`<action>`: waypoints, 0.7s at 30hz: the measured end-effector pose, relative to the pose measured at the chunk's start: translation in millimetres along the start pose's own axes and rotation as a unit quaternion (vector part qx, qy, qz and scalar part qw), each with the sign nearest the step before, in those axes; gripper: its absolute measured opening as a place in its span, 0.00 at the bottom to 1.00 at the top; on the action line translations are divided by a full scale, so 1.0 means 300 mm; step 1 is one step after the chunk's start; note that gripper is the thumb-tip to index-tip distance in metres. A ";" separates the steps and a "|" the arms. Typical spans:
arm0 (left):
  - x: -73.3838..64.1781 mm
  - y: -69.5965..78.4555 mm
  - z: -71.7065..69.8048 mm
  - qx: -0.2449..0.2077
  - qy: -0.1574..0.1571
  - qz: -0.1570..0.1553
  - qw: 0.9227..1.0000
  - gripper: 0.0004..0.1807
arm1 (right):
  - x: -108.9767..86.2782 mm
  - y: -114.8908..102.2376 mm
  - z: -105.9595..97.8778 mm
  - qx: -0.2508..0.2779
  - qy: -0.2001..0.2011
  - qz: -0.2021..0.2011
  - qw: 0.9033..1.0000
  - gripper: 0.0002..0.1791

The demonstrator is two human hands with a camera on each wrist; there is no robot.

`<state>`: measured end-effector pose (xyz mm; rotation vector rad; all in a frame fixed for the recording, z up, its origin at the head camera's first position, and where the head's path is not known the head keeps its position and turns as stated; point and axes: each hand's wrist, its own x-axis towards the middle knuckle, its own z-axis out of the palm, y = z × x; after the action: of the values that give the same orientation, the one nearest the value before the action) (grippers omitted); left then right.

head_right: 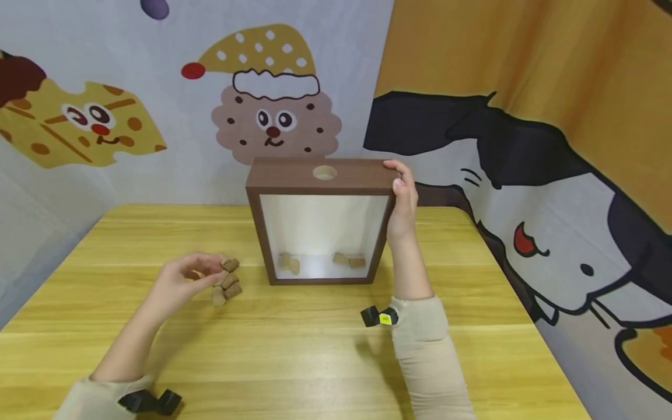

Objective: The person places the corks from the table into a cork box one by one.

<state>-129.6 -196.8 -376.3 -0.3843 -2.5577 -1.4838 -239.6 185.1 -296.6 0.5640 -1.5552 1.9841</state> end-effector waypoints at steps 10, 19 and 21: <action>-0.045 -0.135 0.002 0.027 -0.040 -0.050 0.998 0.16 | -0.003 0.001 -0.002 -0.002 -0.005 -0.010 1.000 0.26; -0.071 -0.211 0.030 0.013 -0.034 -0.065 0.997 0.15 | -0.005 0.000 0.000 0.001 -0.003 -0.012 1.000 0.26; -0.074 -0.219 0.035 0.017 -0.032 -0.065 0.997 0.15 | -0.005 0.000 0.000 0.003 -0.002 -0.012 1.000 0.26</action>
<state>-128.2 -221.9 -441.9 -0.2708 -2.7018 -1.4904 -238.5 184.8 -297.7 0.5859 -1.5389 1.9712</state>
